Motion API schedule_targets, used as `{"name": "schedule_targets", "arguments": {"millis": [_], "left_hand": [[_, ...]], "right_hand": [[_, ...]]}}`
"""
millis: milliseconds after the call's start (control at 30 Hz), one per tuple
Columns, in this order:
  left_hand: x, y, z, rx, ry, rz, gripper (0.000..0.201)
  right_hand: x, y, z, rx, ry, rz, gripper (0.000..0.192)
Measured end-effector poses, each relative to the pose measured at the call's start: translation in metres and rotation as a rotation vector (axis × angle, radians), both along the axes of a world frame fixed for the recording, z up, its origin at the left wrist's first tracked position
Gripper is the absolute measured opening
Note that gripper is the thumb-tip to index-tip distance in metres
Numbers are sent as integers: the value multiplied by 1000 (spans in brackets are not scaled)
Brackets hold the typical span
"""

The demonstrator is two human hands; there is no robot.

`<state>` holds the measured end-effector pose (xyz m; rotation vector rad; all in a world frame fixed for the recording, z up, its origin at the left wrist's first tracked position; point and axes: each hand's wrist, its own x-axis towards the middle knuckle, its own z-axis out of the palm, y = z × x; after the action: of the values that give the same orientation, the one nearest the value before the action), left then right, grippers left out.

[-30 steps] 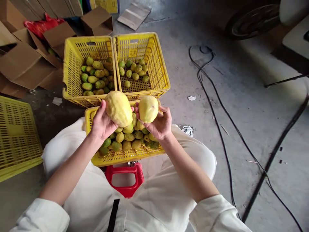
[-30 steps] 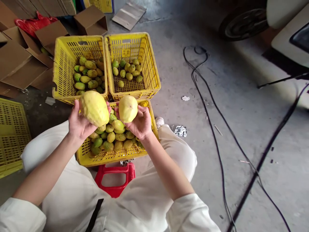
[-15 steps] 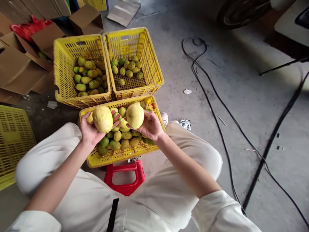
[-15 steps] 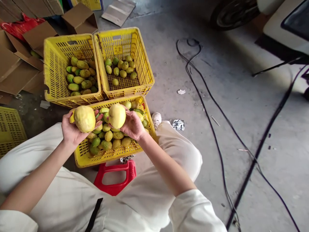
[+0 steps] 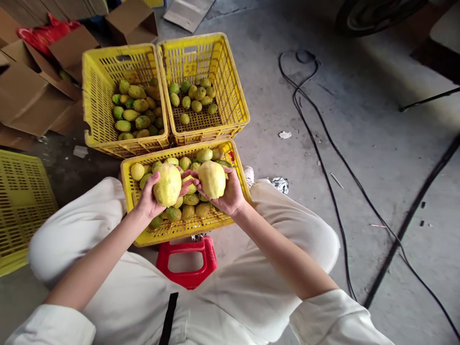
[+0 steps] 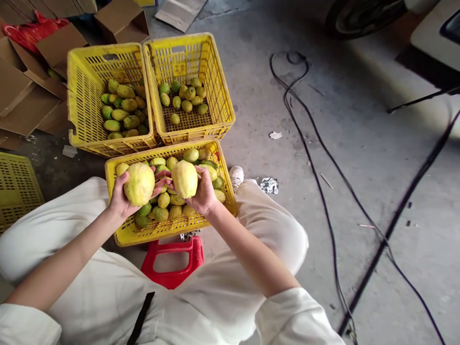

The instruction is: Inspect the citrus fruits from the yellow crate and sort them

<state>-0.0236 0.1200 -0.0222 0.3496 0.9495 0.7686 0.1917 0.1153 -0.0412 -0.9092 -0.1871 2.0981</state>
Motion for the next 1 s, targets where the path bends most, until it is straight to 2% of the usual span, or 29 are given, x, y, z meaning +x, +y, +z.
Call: {"name": "schedule_targets", "arguments": {"millis": [67,200,267,367,433,533,633,733,867,1000], "left_hand": [[1,1,1,-2,12,-4,64],[4,4,7,-14,10,95,61],[7,6,11,-32,-26,121,66],[10,9,19,-32,-18,108,55],[11,12,23,-10,27,116,47],[14,14,26,-2,4,143,47],[15,14,25,5,-43,151,48],[16,12,20,12,-29,133,50],[15,11,15,29,7,111,52],[15,14,20,-6,-20,147,53]], "right_hand": [[-3,1,5,27,6,-2,58],[-8,5,17,76,82,-5,65],[-9,7,21,97,105,1,56],[-8,10,24,114,88,-11,45],[-7,12,27,131,78,-18,49],[-6,12,32,187,59,-4,60],[-7,11,35,189,45,-25,64],[-8,10,35,141,73,-57,57],[-7,12,35,129,69,-33,57],[-5,15,33,157,90,2,58]]}}
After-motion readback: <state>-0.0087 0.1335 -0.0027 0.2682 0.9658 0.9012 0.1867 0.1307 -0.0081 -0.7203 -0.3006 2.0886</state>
